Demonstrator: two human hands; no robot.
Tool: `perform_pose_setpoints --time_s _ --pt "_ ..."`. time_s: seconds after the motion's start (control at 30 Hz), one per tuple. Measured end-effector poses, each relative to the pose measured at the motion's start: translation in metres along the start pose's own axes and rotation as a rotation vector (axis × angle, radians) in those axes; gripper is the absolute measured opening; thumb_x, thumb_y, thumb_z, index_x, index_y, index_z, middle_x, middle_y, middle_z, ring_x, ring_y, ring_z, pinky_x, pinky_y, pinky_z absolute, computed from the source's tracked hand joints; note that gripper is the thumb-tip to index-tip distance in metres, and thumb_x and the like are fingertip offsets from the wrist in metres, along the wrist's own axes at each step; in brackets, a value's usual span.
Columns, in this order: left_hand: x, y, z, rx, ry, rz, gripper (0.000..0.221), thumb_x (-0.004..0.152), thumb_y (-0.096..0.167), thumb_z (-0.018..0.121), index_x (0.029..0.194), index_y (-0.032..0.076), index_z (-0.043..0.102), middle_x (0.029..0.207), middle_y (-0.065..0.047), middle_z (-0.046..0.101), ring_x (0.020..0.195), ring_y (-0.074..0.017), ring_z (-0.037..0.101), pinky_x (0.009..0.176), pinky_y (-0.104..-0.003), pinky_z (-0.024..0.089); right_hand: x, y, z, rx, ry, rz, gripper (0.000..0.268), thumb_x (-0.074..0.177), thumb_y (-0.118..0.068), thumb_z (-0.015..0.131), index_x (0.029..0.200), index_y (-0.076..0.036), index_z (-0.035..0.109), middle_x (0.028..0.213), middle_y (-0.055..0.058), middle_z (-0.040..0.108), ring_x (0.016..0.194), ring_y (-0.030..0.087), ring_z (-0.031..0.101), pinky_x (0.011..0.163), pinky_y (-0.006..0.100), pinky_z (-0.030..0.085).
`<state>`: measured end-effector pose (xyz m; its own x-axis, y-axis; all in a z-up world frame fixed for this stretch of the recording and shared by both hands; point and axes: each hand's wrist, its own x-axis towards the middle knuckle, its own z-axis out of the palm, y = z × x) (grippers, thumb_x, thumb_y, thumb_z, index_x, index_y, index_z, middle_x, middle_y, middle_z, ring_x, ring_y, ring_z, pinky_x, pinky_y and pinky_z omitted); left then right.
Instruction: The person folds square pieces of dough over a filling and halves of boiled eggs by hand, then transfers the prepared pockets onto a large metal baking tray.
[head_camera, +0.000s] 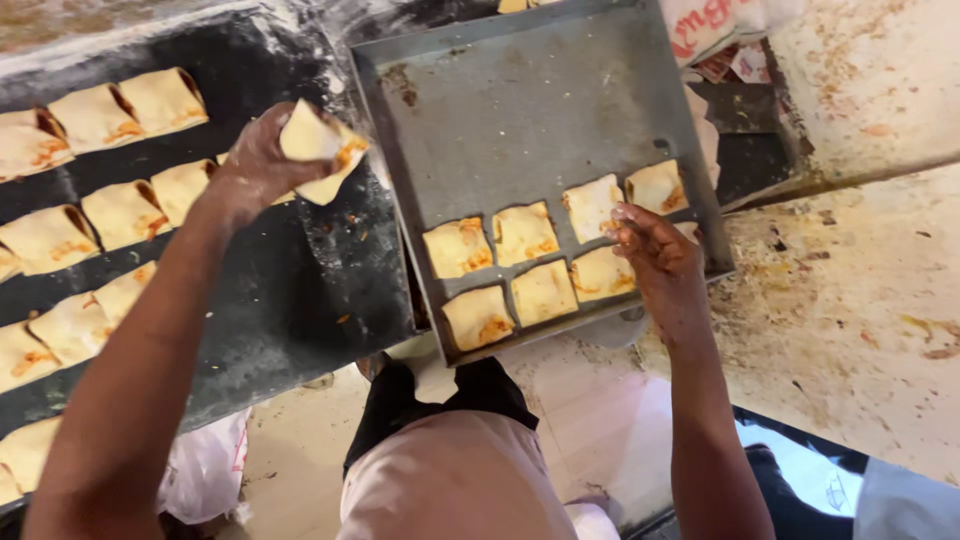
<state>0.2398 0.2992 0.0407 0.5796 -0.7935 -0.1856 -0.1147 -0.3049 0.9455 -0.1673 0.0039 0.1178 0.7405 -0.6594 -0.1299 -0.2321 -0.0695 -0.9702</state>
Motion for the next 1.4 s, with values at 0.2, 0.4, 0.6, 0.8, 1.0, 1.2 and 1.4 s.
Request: perform_pose_setpoints --time_s 0.2,0.4,0.6,0.8,1.0,1.2,1.4 --pt "0.079 0.053 0.128 0.362 -0.256 -0.169 0.087 0.073 0.048 0.087 0.144 0.011 0.054 0.127 -0.012 0.066 0.116 -0.0261 0.065 0.101 -0.041 0.053 0.017 0.005 -0.015 0.044 -0.06 -0.028 0.038 0.102 -0.01 0.064 0.139 -0.001 0.06 0.132 0.006 0.068 0.112 0.013 0.067 0.093 0.027 0.054" --pt "0.146 0.016 0.219 0.648 -0.313 0.075 0.088 0.072 0.041 0.09 0.143 0.007 0.05 0.138 -0.018 0.056 0.129 -0.0338 0.053 0.105 -0.044 0.043 0.024 0.007 -0.024 -0.003 -0.12 -0.032 0.038 0.102 -0.01 0.064 0.139 -0.001 0.061 0.131 0.006 0.068 0.11 0.013 0.068 0.093 0.027 0.053" --pt "0.074 0.036 0.205 0.91 0.13 0.369 0.073 0.079 0.039 0.08 0.141 0.008 0.056 0.14 -0.022 0.056 0.129 -0.0417 0.052 0.101 -0.059 0.04 0.042 0.017 -0.007 -0.02 -0.192 0.006 0.037 0.103 -0.015 0.065 0.137 -0.003 0.063 0.128 0.005 0.07 0.109 0.013 0.068 0.094 0.028 0.056" --pt "-0.083 -0.027 0.082 0.774 0.488 0.317 0.052 0.094 0.041 0.075 0.134 0.01 0.065 0.129 -0.019 0.066 0.123 -0.0425 0.059 0.103 -0.055 0.043 0.058 0.013 0.05 -0.085 -0.41 -0.013 0.039 0.104 -0.013 0.066 0.142 -0.003 0.064 0.12 0.008 0.069 0.108 0.012 0.063 0.096 0.028 0.051" --pt "-0.202 -0.157 -0.087 1.032 0.414 -0.173 0.068 0.077 0.035 0.084 0.137 0.012 0.062 0.14 -0.013 0.062 0.13 -0.0379 0.054 0.11 -0.054 0.04 0.056 -0.032 0.118 0.016 -0.418 -0.019 0.036 0.102 -0.016 0.063 0.136 -0.004 0.063 0.129 0.005 0.069 0.112 0.014 0.068 0.096 0.03 0.057" --pt "-0.19 -0.174 -0.137 0.863 0.09 -0.428 0.091 0.069 0.045 0.09 0.147 0.017 0.052 0.151 -0.011 0.049 0.14 -0.0369 0.042 0.113 -0.054 0.033 0.034 -0.059 0.194 -0.022 -0.471 -0.004 0.038 0.101 -0.018 0.064 0.137 -0.005 0.063 0.132 0.005 0.069 0.116 0.014 0.067 0.097 0.029 0.053" --pt "-0.179 -0.172 -0.14 1.049 -0.106 -0.379 0.082 0.072 0.046 0.092 0.137 0.016 0.053 0.144 -0.016 0.049 0.139 -0.037 0.04 0.113 -0.052 0.031 0.013 -0.065 0.23 -0.144 -0.435 0.055 0.041 0.099 -0.021 0.065 0.138 -0.009 0.063 0.131 0.002 0.071 0.117 0.009 0.066 0.099 0.028 0.052"
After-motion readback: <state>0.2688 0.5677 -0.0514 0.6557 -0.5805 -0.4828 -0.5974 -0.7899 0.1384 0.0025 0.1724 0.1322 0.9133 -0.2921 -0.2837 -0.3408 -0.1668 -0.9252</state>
